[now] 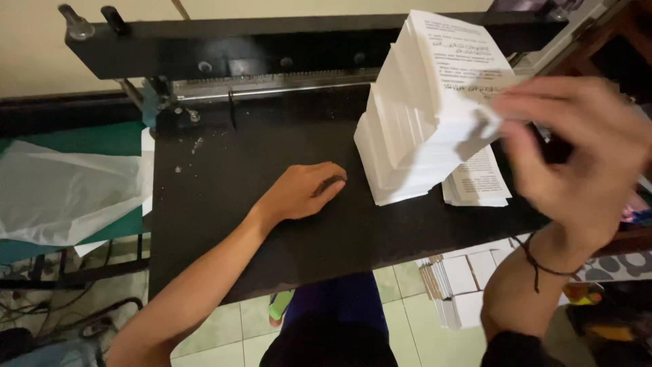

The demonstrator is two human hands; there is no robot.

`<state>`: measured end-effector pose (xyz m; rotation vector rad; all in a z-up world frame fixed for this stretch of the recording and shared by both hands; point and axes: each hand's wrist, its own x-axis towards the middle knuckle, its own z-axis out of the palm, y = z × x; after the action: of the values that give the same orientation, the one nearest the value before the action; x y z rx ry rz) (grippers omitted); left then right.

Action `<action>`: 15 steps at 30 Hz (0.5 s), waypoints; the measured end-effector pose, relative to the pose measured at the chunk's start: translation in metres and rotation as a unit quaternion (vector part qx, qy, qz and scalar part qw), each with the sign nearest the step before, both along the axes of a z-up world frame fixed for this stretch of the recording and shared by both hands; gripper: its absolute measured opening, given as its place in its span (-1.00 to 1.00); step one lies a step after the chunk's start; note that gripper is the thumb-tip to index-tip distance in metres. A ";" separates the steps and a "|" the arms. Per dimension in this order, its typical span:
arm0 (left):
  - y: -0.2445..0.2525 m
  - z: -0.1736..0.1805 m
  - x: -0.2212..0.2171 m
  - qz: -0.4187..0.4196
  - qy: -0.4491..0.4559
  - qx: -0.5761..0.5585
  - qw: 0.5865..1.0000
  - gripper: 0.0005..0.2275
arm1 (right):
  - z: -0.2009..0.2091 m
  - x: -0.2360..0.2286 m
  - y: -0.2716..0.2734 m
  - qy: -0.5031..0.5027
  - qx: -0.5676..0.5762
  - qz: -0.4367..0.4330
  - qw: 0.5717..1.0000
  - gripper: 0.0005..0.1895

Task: The person places stacks of printed paper sheets into a manual binding machine to secure them with staples. They repeatedly feed the paper stacks into the machine, operate the lever to bind them, and then remove the finished stacks to place them on the table.

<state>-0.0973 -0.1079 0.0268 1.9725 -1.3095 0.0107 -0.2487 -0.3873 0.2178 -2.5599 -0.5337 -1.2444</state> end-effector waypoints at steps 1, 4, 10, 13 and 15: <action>0.000 0.000 -0.001 0.004 0.002 -0.001 1.000 -0.79 | 0.009 0.006 0.011 0.019 -0.053 0.051 0.997 -0.91; 0.002 0.004 -0.002 0.008 0.002 -0.001 1.000 -0.78 | 0.021 0.022 0.023 0.065 -0.117 0.110 0.985 -0.83; 0.001 0.002 -0.001 0.001 -0.009 -0.003 1.000 -0.82 | 0.024 0.028 0.025 0.112 -0.124 0.122 0.978 -0.76; 0.000 0.001 -0.001 -0.003 -0.008 -0.005 1.000 -0.84 | 0.025 0.029 0.025 0.119 -0.124 0.118 0.978 -0.77; 0.000 -0.001 -0.002 -0.007 -0.005 -0.008 1.000 -0.82 | 0.027 0.028 0.026 0.121 -0.127 0.114 0.978 -0.79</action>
<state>-0.0988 -0.1082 0.0256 1.9528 -1.3254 0.0242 -0.2205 -0.3615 0.2450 -2.7051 -0.9531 -0.8181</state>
